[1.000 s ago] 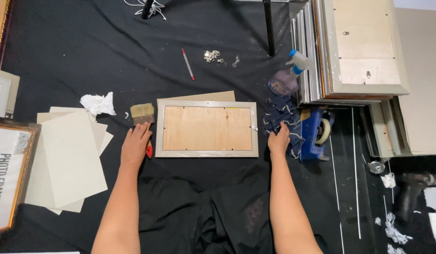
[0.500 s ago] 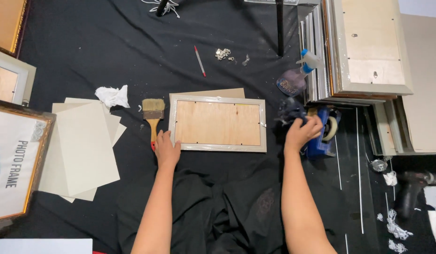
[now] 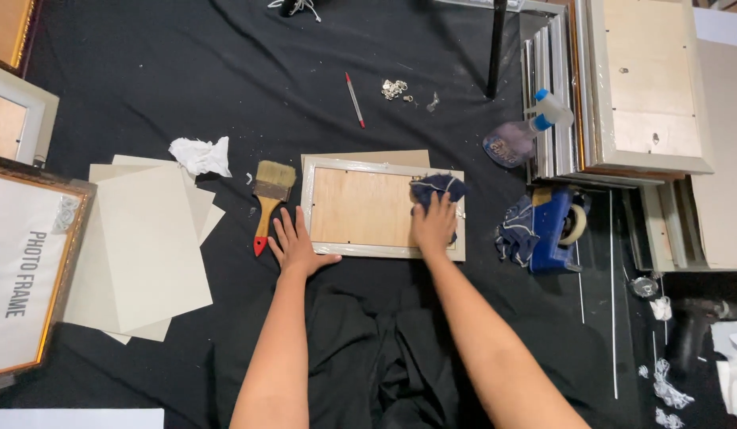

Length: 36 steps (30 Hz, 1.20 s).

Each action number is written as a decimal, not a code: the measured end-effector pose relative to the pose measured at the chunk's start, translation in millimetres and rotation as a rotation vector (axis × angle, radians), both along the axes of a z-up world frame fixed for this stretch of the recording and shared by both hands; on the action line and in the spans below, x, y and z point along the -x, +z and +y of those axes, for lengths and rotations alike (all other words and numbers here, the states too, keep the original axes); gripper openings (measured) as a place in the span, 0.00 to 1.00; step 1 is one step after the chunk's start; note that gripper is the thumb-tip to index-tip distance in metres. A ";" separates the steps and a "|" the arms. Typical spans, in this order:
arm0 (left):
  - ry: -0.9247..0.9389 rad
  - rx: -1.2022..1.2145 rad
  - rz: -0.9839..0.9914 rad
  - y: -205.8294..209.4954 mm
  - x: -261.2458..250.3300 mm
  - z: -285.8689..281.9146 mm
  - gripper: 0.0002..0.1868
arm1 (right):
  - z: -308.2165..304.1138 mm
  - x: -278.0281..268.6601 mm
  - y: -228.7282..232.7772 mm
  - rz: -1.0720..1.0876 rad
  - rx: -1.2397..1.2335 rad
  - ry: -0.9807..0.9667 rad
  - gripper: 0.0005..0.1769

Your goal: Securing the wooden backing into a picture frame and cleaning the assembly with a cloth and brush.

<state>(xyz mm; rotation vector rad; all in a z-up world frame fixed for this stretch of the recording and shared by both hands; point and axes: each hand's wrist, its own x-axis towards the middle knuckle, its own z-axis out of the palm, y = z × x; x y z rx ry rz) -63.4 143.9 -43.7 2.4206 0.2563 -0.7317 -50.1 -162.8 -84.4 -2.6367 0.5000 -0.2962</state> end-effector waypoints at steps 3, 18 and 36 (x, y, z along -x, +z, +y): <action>0.000 0.022 0.042 -0.2 -4.7 2.0 0.78 | 95.0 -3.8 3.8 0.124 0.003 0.118 0.35; -0.028 -0.032 0.109 -0.1 -6.5 0.3 0.74 | 42.3 -1.1 -43.1 0.130 0.143 -0.159 0.35; 0.071 -0.025 0.156 -5.0 -6.6 -6.4 0.66 | 175.0 -6.1 5.1 0.089 -0.010 0.943 0.32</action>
